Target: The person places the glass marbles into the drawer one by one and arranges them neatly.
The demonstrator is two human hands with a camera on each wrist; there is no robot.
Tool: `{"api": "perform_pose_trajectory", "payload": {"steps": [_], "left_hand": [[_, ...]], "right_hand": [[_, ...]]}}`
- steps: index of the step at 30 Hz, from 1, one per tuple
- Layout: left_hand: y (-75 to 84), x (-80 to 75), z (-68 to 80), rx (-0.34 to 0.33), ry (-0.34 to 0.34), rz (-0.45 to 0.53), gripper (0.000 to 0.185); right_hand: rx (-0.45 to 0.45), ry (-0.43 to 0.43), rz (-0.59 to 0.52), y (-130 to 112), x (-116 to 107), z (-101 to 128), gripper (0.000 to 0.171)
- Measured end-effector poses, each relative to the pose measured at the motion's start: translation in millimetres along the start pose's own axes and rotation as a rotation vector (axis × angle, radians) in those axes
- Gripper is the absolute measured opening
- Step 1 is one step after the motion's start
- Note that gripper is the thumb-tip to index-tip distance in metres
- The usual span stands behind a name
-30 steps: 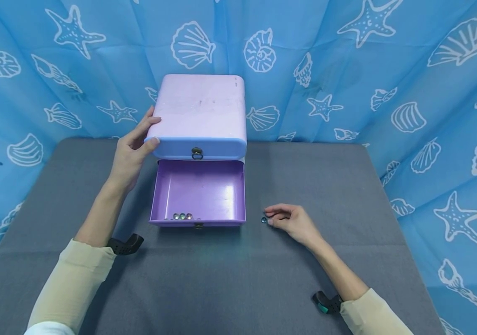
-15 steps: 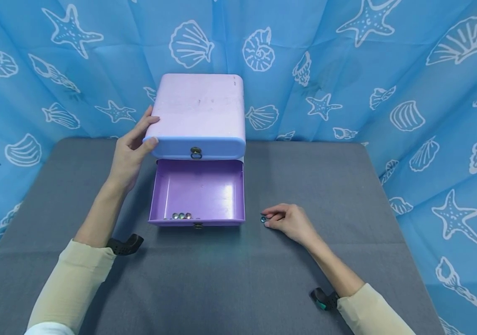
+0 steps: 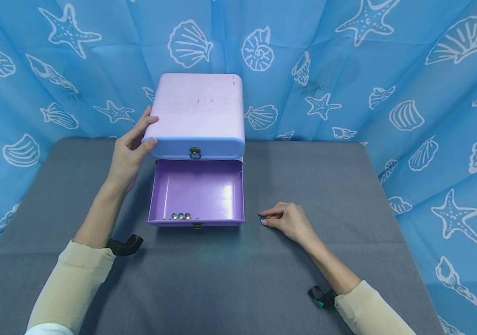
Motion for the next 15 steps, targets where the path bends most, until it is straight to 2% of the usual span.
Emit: {"api": "perform_pose_trajectory", "payload": {"steps": [9,15], "left_hand": [[-0.6,-1.1,0.1,-0.009,0.007,-0.002,0.046],[-1.2,-0.6,-0.2,-0.001,-0.001,0.011,0.047]], "right_hand": [[-0.005,-0.004,-0.036,0.6,0.7,-1.0,0.019],[0.073,-0.04,-0.234,8.2,3.2,0.2,0.026]]}}
Point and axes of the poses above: each hand's wrist, its own z-axis away from the middle knuckle, its own x-axis out of the palm, y = z × x, the point moved 10 cm from there along -z, towards the middle knuckle, and after that the axes turned 11 degrees about -x, right-handed, at the moved point
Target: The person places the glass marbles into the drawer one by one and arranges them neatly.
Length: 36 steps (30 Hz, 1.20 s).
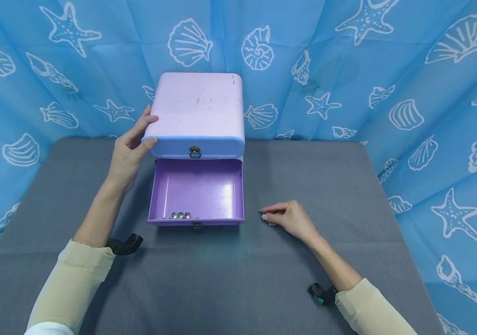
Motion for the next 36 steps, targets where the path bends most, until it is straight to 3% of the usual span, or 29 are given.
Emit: {"api": "perform_pose_trajectory", "payload": {"steps": [4,9,18,26,36], "left_hand": [[0.5,0.1,-0.2,0.007,-0.007,0.007,0.047],[1.6,-0.2,-0.2,0.014,-0.009,0.006,0.047],[2.0,0.1,0.3,0.015,-0.004,-0.004,0.046],[1.7,-0.3,-0.3,0.023,-0.006,0.007,0.046],[0.2,-0.9,-1.4,0.029,0.002,0.0,0.047]], "right_hand": [[0.014,-0.011,-0.11,0,0,-2,0.029],[-0.023,0.018,-0.158,-9,-6,-4,0.028],[-0.074,0.059,-0.168,-30,-13,-7,0.031],[-0.064,0.082,-0.175,-51,-16,-10,0.032],[-0.116,0.091,-0.123,-83,-19,-16,0.029]]}}
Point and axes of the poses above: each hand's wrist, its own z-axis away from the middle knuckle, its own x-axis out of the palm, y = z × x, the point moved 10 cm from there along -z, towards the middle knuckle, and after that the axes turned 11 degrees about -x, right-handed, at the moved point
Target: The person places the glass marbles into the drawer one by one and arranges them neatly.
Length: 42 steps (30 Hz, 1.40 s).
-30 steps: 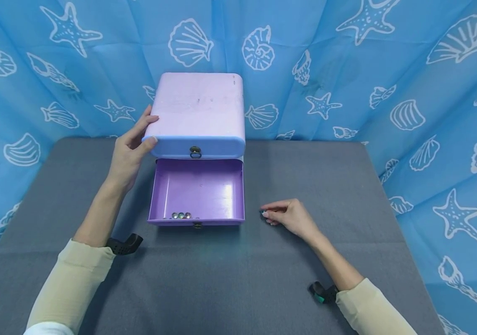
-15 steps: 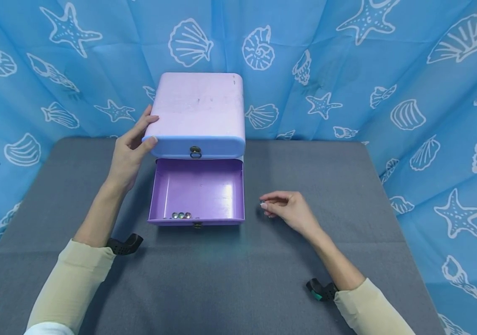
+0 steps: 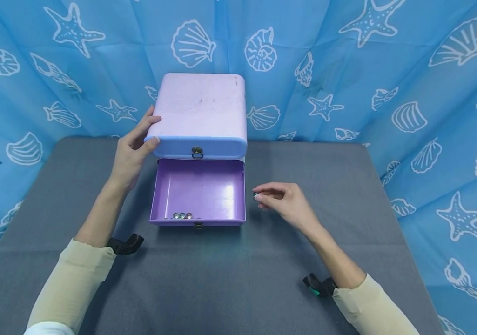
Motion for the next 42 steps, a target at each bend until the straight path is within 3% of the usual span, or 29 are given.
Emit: {"api": "perform_pose_trajectory", "payload": {"steps": [7,19,27,42], "left_hand": [[1.3,-1.2,0.2,-0.005,0.0,-0.006,0.048],[3.3,-0.3,0.8,0.004,0.0,-0.008,0.051],[2.0,-0.9,0.4,0.008,0.001,0.001,0.051],[2.1,-0.7,-0.2,0.005,-0.005,0.01,0.051]], "right_hand": [[-0.059,-0.019,0.02,-24,6,-12,0.027],[-0.096,-0.094,-0.061,-52,32,-37,0.025],[-0.102,-0.138,-0.065,-59,52,-53,0.024],[-0.068,-0.099,-0.078,-61,70,-77,0.022]]}}
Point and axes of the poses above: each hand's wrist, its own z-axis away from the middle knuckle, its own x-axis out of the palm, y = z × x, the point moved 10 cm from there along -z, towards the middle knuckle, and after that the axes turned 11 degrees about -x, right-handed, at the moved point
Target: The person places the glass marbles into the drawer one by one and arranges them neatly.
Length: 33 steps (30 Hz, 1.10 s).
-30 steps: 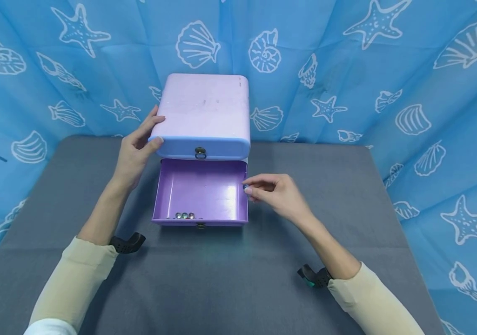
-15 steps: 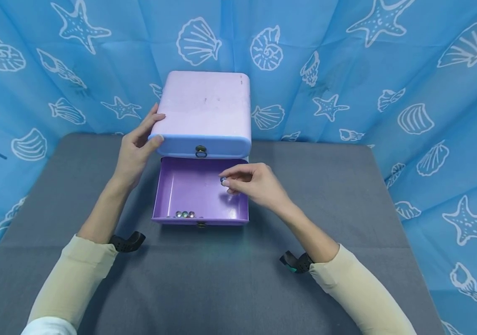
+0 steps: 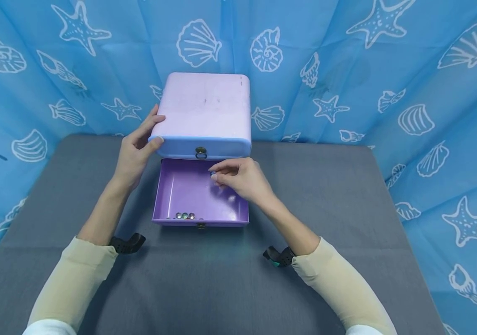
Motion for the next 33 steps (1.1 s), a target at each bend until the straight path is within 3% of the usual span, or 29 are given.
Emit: {"api": "perform_pose_trajectory", "payload": {"steps": [8,15,21,33], "left_hand": [[-0.3,0.4,-0.1,0.001,0.001,0.013,0.051],[-0.6,0.7,0.2,-0.004,0.002,0.004,0.051],[0.3,1.0,0.0,-0.002,0.001,-0.011,0.053],[-0.4,0.6,0.4,-0.004,-0.004,0.004,0.053]], "right_hand": [[-0.01,-0.031,-0.005,-1,19,-11,0.022],[0.033,-0.071,0.086,8,33,-16,0.019],[0.05,-0.094,0.091,13,42,-19,0.019],[0.181,-0.155,-0.038,31,64,-21,0.018]]}}
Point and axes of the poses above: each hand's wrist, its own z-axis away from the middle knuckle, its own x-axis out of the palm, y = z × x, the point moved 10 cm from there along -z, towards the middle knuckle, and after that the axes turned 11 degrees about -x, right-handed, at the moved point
